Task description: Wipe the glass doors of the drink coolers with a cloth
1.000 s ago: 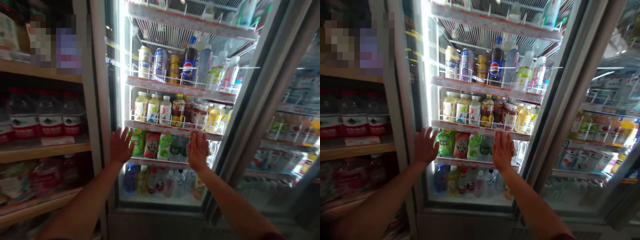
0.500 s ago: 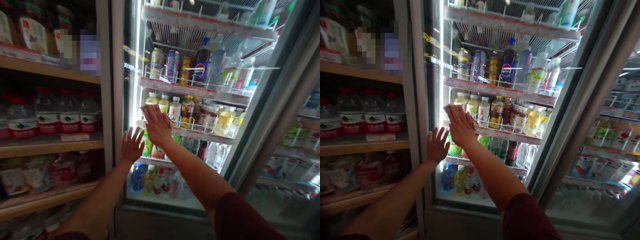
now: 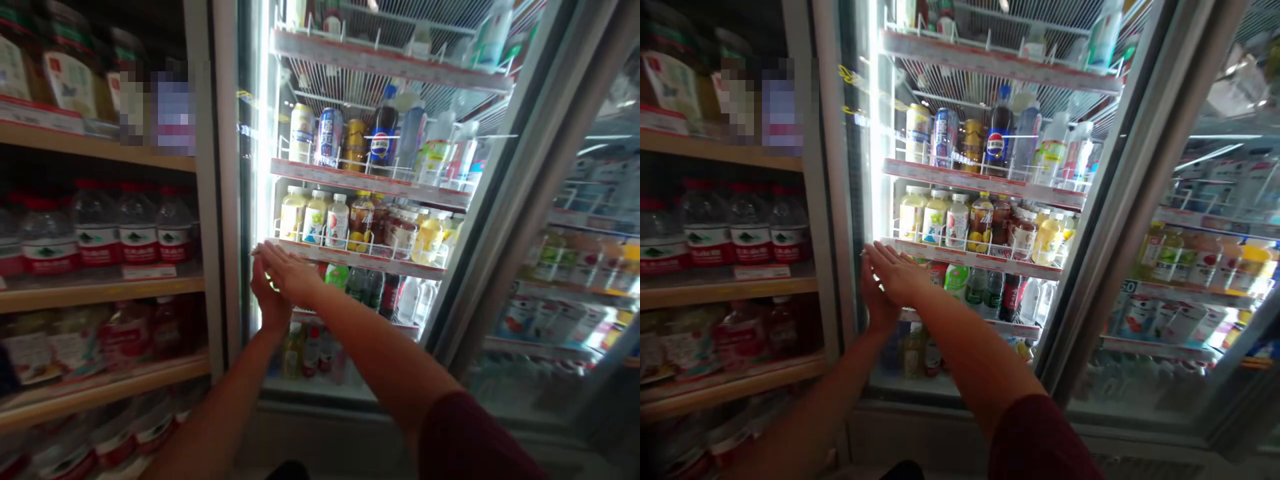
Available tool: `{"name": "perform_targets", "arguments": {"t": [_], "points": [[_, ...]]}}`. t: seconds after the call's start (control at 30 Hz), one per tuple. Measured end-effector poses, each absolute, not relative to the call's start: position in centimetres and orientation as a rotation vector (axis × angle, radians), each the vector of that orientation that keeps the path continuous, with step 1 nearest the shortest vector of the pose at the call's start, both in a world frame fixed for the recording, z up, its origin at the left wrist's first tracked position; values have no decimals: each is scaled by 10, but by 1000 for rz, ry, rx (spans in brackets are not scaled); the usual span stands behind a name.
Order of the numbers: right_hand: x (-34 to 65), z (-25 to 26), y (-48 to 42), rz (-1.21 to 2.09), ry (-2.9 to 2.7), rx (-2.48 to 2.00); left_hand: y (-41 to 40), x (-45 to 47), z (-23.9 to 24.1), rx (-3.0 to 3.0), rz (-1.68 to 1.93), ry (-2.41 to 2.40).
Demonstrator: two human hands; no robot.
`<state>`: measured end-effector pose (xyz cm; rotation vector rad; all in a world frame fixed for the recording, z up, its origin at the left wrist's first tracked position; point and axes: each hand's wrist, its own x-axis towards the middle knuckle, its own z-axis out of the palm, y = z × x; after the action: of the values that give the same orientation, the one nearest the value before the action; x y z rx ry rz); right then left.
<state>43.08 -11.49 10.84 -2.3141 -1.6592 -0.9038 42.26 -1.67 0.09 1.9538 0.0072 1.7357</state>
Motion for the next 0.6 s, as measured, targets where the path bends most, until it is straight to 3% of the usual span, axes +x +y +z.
{"name": "perform_targets", "arguments": {"t": [0.1,0.17,0.3,0.47,0.6], "points": [[448,102,-178,-1085,-1538,-2296,-3,424,12,2045,1825,54],[468,88,-231,-1436,-1337,-2325,11,421,5,2112,1849,17],[505,53,-304,-1838,-1392,-2301,27,411,-57,2160,1873,85],[514,35,-310,-1926,-1337,-2279,15,405,-134,2257,1756,95],[513,37,-308,-1875,-1354,-2253,10,419,-90,2093,1903,211]]}}
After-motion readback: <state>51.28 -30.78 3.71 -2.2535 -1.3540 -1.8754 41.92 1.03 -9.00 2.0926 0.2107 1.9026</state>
